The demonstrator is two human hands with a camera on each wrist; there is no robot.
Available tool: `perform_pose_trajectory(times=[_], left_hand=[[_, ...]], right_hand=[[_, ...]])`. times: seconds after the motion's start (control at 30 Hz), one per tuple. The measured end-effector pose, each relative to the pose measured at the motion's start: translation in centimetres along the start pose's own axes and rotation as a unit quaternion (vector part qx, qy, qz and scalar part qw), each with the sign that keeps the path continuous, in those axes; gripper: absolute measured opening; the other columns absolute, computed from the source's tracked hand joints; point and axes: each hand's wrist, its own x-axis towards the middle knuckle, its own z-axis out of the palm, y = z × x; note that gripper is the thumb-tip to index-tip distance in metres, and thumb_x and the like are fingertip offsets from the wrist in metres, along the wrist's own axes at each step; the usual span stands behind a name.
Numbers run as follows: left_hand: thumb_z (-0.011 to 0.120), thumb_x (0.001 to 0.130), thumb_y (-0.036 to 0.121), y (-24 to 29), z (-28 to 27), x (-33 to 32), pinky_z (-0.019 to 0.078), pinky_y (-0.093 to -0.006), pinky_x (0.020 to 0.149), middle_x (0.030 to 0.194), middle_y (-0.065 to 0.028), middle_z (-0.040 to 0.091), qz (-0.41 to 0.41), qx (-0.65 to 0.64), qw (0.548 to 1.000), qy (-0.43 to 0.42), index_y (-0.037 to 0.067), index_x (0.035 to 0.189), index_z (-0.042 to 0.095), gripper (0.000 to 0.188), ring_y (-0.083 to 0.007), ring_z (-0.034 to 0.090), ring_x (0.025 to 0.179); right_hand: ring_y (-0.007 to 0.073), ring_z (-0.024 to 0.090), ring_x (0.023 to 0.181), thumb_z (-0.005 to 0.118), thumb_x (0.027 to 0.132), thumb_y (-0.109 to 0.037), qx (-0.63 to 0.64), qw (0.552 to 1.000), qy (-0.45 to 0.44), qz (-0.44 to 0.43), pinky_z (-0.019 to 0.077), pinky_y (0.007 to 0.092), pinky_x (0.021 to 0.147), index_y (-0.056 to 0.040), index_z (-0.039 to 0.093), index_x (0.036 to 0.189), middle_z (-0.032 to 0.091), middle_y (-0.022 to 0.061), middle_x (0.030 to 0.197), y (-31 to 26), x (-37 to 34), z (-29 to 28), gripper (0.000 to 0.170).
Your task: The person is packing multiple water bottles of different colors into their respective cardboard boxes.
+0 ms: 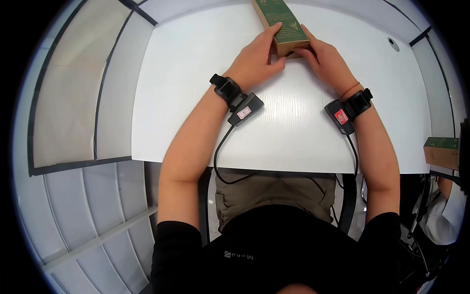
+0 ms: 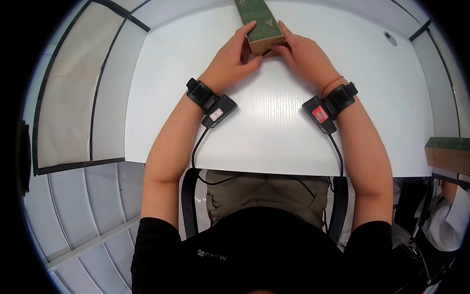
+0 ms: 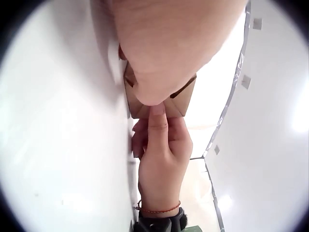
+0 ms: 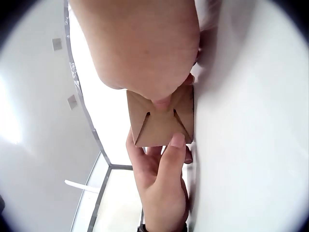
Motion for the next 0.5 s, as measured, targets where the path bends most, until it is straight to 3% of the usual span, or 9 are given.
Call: perform_pose_trajectory(times=[0.27, 0.5], left_hand=[[0.072, 0.089, 0.021, 0.34, -0.07, 0.02, 0.0496, -0.0298, 0.074, 0.095, -0.0073, 0.056, 0.001, 0.028, 1.0, -0.01, 0.008, 0.156, 0.027, 0.081, -0.0159, 0.055, 0.081], [0.072, 0.09, 0.02, 0.25, 0.01, 0.03, 0.0496, -0.0302, 0.074, 0.096, -0.0074, 0.057, -0.003, 0.01, 1.0, -0.008, 0.008, 0.156, 0.027, 0.081, -0.0157, 0.056, 0.082]], right_hand=[[0.0389, 0.068, 0.092, 0.055, 0.097, -0.014, 0.0, 0.999, 0.03, -0.034, 0.0535, 0.0452, 0.083, 0.0001, 0.039, 0.151, 0.07, 0.0232, 0.102, 0.56, 0.03, 0.35, 0.057], [0.0399, 0.068, 0.091, 0.055, 0.096, -0.012, 0.035, 0.999, 0.022, -0.025, 0.0539, 0.0458, 0.083, -0.0047, 0.041, 0.15, 0.07, 0.0227, 0.101, 0.12, 0.11, 0.06, 0.056]])
